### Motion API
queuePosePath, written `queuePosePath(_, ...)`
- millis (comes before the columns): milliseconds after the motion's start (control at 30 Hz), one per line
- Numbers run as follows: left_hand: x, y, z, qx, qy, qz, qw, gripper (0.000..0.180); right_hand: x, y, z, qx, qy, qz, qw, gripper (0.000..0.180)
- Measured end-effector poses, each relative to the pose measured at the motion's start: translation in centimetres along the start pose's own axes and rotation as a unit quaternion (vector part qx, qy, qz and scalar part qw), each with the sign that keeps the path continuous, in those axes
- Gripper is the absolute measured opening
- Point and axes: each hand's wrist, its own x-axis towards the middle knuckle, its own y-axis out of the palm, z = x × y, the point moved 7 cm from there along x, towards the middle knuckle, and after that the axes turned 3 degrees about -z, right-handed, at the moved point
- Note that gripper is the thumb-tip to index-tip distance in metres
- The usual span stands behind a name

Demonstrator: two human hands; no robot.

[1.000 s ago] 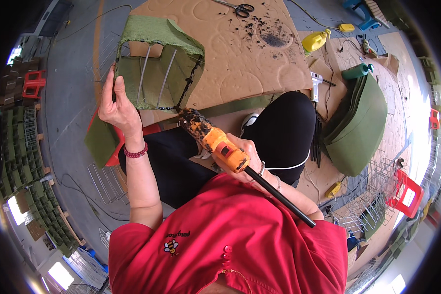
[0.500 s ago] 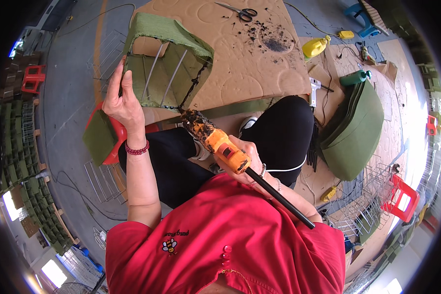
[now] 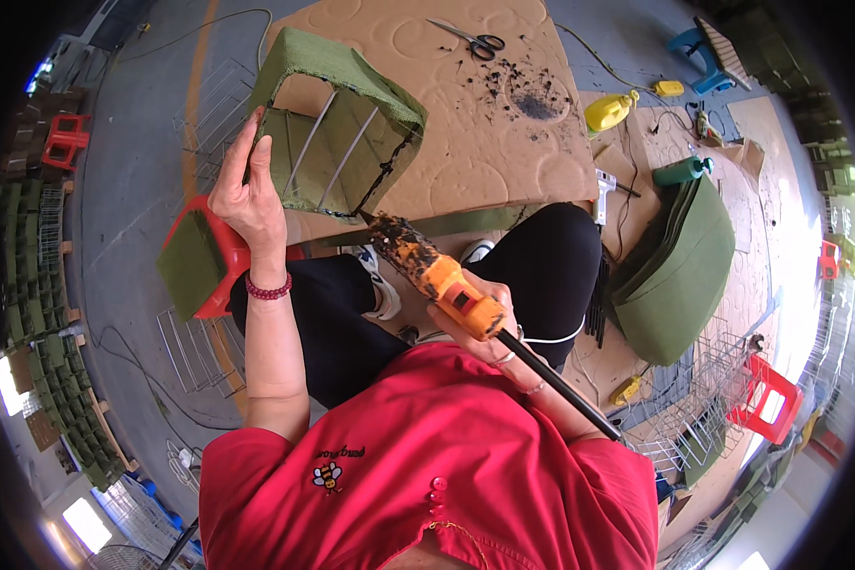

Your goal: The worker uses a hot glue gun to assemble a green fabric-covered frame, applying glue to edges and pressing the fabric into place.

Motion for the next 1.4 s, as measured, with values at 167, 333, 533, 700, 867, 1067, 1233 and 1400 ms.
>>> queuePosePath(167, 0.6, -0.9, -0.1, 0.008, -0.025, -0.029, 0.999, 0.027, 0.5, -4.9, 1.8, -0.161, -0.073, -0.068, 0.982, 0.035)
queuePosePath(333, 0.9, -2.1, 0.4, -0.01, -0.103, -0.083, 0.991, 0.024, 3.6, -11.9, 0.9, -0.291, -0.063, -0.17, 0.94, 0.021)
queuePosePath(533, 4.3, -2.2, 3.3, -0.03, -0.156, -0.03, 0.987, 0.024, 13.8, -13.0, -1.9, -0.429, -0.252, -0.102, 0.861, 0.045)
queuePosePath(700, 8.9, 1.4, 2.2, -0.017, -0.133, 0.085, 0.987, 0.024, 20.0, -14.2, -8.1, -0.574, -0.3, -0.101, 0.755, 0.039)
queuePosePath(867, 10.2, 0.2, 3.7, -0.063, -0.168, 0.143, 0.973, 0.025, 21.8, -11.7, -11.5, -0.555, -0.245, -0.046, 0.794, 0.05)
queuePosePath(1067, 9.3, 3.4, 8.2, -0.096, -0.195, 0.236, 0.947, 0.027, 19.1, -9.5, -14.4, -0.555, -0.063, 0.068, 0.827, 0.084)
queuePosePath(1233, 9.3, 7.2, 8.2, -0.214, -0.262, 0.323, 0.884, 0.022, 18.8, -10.2, -14.0, -0.582, -0.054, 0.063, 0.809, 0.084)
queuePosePath(1400, 9.4, 7.6, 8.2, -0.165, -0.205, 0.386, 0.884, 0.023, 17.6, -9.6, -9.1, -0.556, -0.062, 0.051, 0.827, 0.078)
